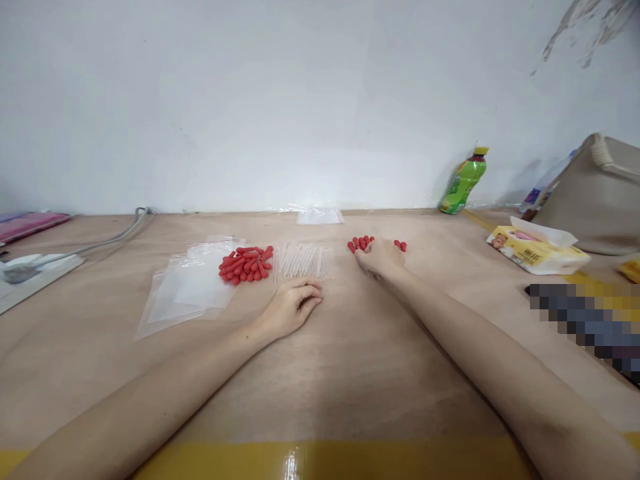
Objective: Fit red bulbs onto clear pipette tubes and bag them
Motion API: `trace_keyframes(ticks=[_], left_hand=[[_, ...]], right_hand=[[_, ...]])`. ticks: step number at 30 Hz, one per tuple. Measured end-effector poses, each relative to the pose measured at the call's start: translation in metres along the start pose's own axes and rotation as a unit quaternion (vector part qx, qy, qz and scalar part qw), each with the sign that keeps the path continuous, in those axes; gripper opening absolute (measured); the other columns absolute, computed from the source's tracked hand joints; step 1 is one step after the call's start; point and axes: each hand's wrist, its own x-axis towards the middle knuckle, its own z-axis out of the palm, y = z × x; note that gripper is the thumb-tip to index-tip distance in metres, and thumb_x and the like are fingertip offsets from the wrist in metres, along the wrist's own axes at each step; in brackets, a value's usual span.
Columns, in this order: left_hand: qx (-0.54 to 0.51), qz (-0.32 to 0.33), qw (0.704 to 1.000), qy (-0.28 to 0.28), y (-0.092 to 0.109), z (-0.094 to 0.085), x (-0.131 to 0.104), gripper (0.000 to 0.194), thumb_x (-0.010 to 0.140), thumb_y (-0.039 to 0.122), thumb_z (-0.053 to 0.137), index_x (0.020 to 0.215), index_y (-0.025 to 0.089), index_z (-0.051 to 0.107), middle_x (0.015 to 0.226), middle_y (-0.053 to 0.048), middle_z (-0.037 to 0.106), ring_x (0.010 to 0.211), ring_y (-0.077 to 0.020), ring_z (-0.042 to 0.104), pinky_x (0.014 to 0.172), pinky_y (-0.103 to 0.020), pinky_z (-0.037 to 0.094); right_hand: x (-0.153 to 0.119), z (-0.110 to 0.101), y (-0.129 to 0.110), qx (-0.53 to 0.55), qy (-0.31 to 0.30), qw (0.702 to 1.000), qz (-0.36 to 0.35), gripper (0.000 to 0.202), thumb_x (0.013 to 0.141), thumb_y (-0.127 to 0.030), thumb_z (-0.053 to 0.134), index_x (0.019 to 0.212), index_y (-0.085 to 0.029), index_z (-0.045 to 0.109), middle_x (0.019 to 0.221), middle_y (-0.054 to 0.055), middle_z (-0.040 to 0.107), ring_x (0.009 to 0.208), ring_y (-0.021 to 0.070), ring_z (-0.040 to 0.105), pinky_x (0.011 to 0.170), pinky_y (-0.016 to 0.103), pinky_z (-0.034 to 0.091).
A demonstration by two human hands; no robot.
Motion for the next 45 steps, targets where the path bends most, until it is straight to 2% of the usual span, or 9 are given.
trace_keyframes(ticks=[5,11,17,21,27,33,37,40,45], left_hand=[[-0.006,-0.009,1.000,-0.009,0.003,-0.002,0.001,0.008,0.080,0.016,0.051,0.074,0.015,0.057,0.088,-0.006,0.061,0.073,-0.0137,0.057,0.066,-0.025,0.046],[-0.001,-0.013,1.000,-0.011,0.003,-0.002,0.000,0.004,0.080,0.018,0.051,0.077,0.015,0.053,0.080,-0.004,0.059,0.068,-0.0133,0.054,0.063,-0.026,0.044],[0.002,-0.007,1.000,-0.020,0.003,-0.002,0.001,0.007,0.081,0.018,0.049,0.081,0.016,0.056,0.081,-0.004,0.059,0.070,-0.0137,0.054,0.064,-0.026,0.045],[0.001,0.006,1.000,-0.021,0.003,-0.002,0.001,0.009,0.082,0.017,0.048,0.078,0.016,0.056,0.082,-0.004,0.059,0.074,-0.0140,0.055,0.067,-0.026,0.044],[0.000,-0.006,1.000,-0.016,0.002,-0.001,0.000,0.007,0.080,0.018,0.050,0.073,0.016,0.051,0.083,-0.004,0.059,0.073,-0.0134,0.054,0.066,-0.025,0.043],[0.000,-0.019,1.000,-0.008,0.002,-0.001,-0.001,0.009,0.080,0.021,0.051,0.074,0.017,0.046,0.080,-0.003,0.057,0.068,-0.0131,0.052,0.062,-0.025,0.041],[-0.002,-0.012,1.000,-0.011,0.002,-0.001,-0.002,0.012,0.080,0.021,0.050,0.071,0.017,0.044,0.080,-0.003,0.056,0.067,-0.0127,0.050,0.061,-0.025,0.040],[0.001,-0.017,1.000,-0.010,0.003,-0.001,-0.003,0.014,0.081,0.023,0.049,0.071,0.017,0.042,0.080,-0.003,0.056,0.063,-0.0117,0.048,0.058,-0.025,0.039],[0.004,-0.026,1.000,-0.007,0.003,-0.002,-0.001,0.009,0.083,0.024,0.047,0.077,0.017,0.047,0.077,-0.002,0.057,0.066,-0.0130,0.051,0.061,-0.026,0.041]], right_hand=[[-0.003,-0.003,-0.003,-0.003,-0.016,1.000,0.008,0.032,0.071,-0.046,0.048,0.053,-0.020,0.056,0.065,0.004,0.060,0.070,0.0202,0.055,0.079,0.039,0.031],[-0.005,-0.007,-0.006,-0.026,-0.032,0.999,0.017,0.035,0.069,-0.051,0.050,0.053,-0.020,0.057,0.067,0.003,0.060,0.073,0.0209,0.056,0.080,0.040,0.032],[-0.007,-0.008,-0.010,-0.044,-0.021,0.999,0.000,0.036,0.074,-0.050,0.045,0.071,-0.020,0.064,0.074,0.007,0.063,0.078,0.0231,0.058,0.071,0.036,0.038],[-0.011,-0.004,-0.027,-0.039,-0.036,0.998,-0.024,0.035,0.076,-0.046,0.044,0.081,-0.019,0.066,0.083,0.010,0.065,0.081,0.0238,0.059,0.066,0.032,0.041],[-0.002,0.008,-0.054,-0.047,-0.095,0.994,-0.019,0.036,0.074,-0.040,0.050,0.095,-0.016,0.065,0.098,0.014,0.064,0.092,0.0274,0.058,0.071,0.035,0.044],[0.005,0.011,-0.061,-0.047,-0.124,0.991,-0.015,0.032,0.073,-0.030,0.051,0.097,-0.014,0.064,0.100,0.016,0.063,0.092,0.0272,0.059,0.070,0.034,0.044],[-0.005,0.003,-0.060,-0.048,-0.112,0.992,-0.021,0.028,0.078,-0.028,0.045,0.094,-0.015,0.063,0.097,0.015,0.064,0.090,0.0277,0.059,0.068,0.034,0.042],[-0.022,-0.006,-0.049,-0.038,-0.063,0.994,-0.076,0.028,0.084,-0.028,0.036,0.091,-0.014,0.059,0.091,0.015,0.063,0.084,0.0259,0.060,0.065,0.032,0.040],[-0.053,-0.006,-0.012,0.003,0.030,0.965,-0.261,0.021,0.088,-0.024,0.033,0.088,-0.014,0.051,0.082,0.010,0.061,0.072,0.0198,0.056,0.063,0.029,0.036]])
